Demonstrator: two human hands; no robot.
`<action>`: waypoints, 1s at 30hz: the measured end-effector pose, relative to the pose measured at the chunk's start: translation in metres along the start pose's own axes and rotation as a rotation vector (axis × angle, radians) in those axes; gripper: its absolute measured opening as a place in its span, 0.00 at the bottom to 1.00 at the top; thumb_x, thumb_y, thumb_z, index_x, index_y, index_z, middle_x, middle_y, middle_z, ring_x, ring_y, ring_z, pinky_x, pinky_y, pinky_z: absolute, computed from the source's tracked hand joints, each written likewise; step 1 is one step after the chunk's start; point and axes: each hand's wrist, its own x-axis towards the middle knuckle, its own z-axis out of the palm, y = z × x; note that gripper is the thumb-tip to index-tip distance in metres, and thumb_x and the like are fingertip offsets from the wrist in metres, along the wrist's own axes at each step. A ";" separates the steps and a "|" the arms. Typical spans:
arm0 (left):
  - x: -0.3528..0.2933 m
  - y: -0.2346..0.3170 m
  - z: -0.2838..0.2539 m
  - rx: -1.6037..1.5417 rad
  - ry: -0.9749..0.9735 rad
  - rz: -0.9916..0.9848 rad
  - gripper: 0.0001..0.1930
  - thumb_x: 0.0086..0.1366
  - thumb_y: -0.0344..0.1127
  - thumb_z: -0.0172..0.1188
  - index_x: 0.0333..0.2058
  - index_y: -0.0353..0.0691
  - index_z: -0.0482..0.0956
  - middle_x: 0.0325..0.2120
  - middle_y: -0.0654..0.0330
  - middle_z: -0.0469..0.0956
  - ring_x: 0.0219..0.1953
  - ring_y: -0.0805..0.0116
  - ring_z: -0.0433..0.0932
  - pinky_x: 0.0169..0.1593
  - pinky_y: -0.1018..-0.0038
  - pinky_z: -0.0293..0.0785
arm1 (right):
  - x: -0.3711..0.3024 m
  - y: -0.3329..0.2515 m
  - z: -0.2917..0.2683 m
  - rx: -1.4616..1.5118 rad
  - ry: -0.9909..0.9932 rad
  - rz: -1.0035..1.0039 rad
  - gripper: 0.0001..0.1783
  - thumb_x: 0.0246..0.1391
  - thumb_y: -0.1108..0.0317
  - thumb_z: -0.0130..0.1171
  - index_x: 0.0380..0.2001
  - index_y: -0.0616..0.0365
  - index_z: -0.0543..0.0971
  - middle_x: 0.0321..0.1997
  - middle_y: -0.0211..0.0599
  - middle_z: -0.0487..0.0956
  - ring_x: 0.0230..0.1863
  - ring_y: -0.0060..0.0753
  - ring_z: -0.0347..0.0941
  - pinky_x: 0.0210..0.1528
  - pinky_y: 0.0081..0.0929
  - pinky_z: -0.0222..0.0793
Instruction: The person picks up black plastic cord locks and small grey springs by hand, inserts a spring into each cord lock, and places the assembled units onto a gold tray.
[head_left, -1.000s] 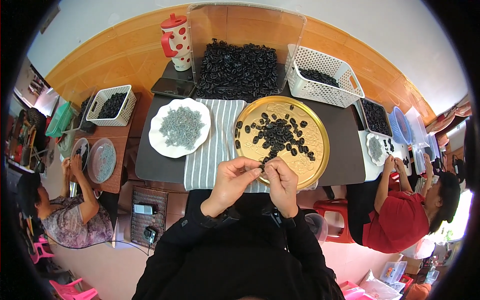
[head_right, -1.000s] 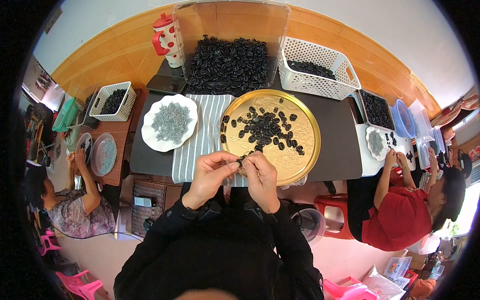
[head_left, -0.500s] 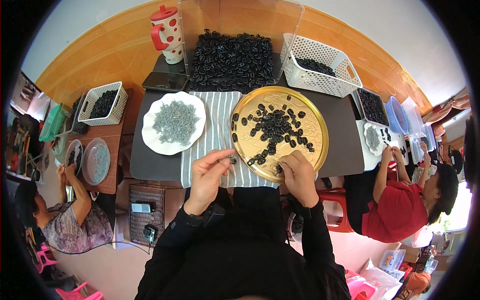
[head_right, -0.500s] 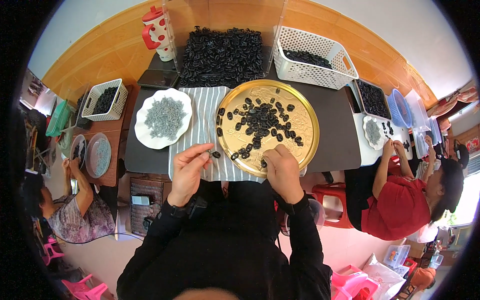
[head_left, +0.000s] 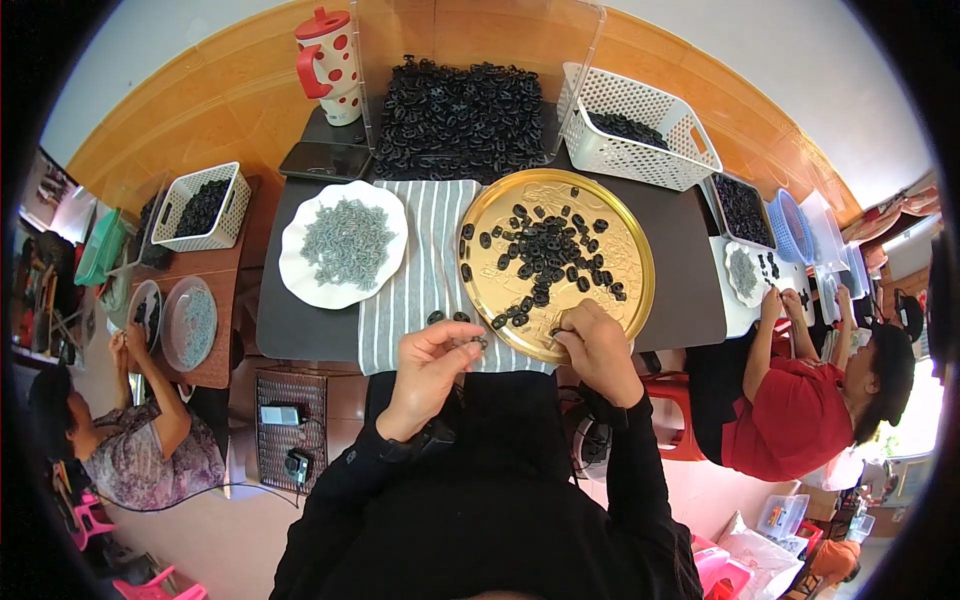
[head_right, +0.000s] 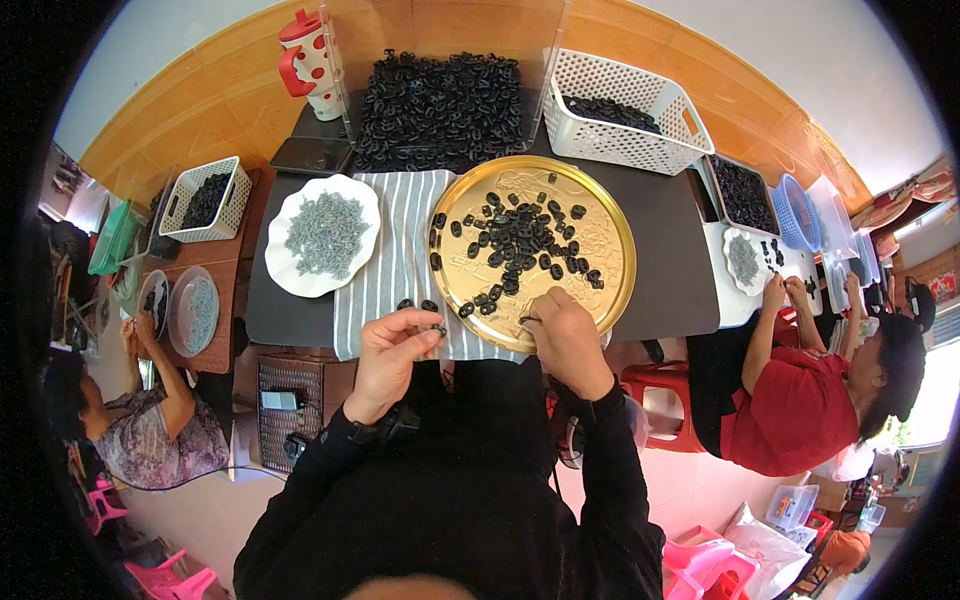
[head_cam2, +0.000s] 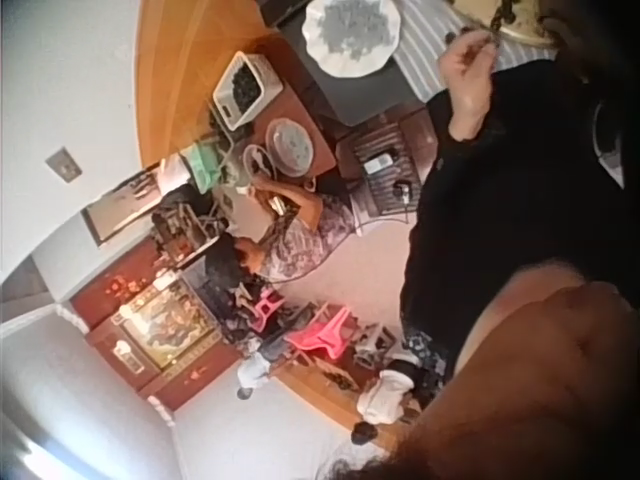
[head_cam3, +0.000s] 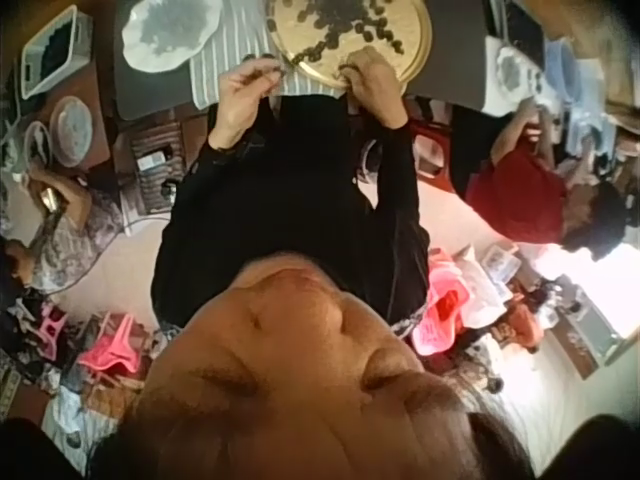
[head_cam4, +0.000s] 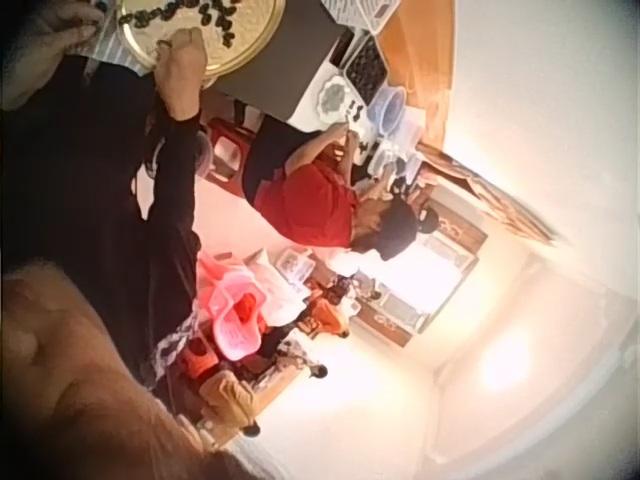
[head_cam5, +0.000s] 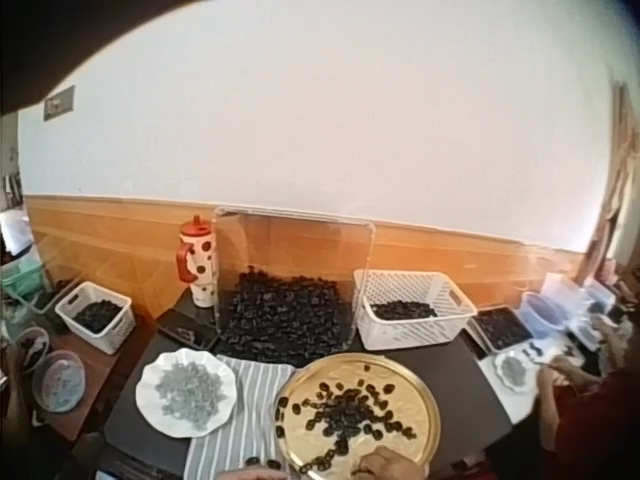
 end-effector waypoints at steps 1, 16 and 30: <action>0.000 -0.001 0.003 -0.008 -0.033 0.027 0.10 0.60 0.20 0.57 0.41 0.33 0.80 0.30 0.64 0.78 0.29 0.82 0.73 0.31 0.85 0.68 | -0.002 0.002 0.002 0.039 0.006 0.058 0.04 0.47 0.77 0.58 0.28 0.63 0.74 0.26 0.41 0.73 0.28 0.38 0.73 0.33 0.30 0.68; 0.001 -0.002 0.031 0.011 -0.064 0.114 0.19 0.60 0.17 0.56 0.50 0.35 0.76 0.31 0.66 0.73 0.30 0.82 0.69 0.33 0.85 0.66 | 0.005 -0.053 0.034 1.250 0.223 0.398 0.05 0.55 0.78 0.56 0.36 0.65 0.77 0.29 0.26 0.76 0.30 0.14 0.69 0.34 0.14 0.66; 0.000 -0.005 0.032 -0.051 -0.038 0.094 0.18 0.59 0.17 0.56 0.49 0.34 0.77 0.32 0.66 0.74 0.29 0.82 0.70 0.32 0.85 0.66 | 0.004 -0.059 0.040 1.274 0.252 0.353 0.04 0.55 0.78 0.56 0.35 0.65 0.77 0.28 0.26 0.76 0.30 0.14 0.69 0.34 0.14 0.65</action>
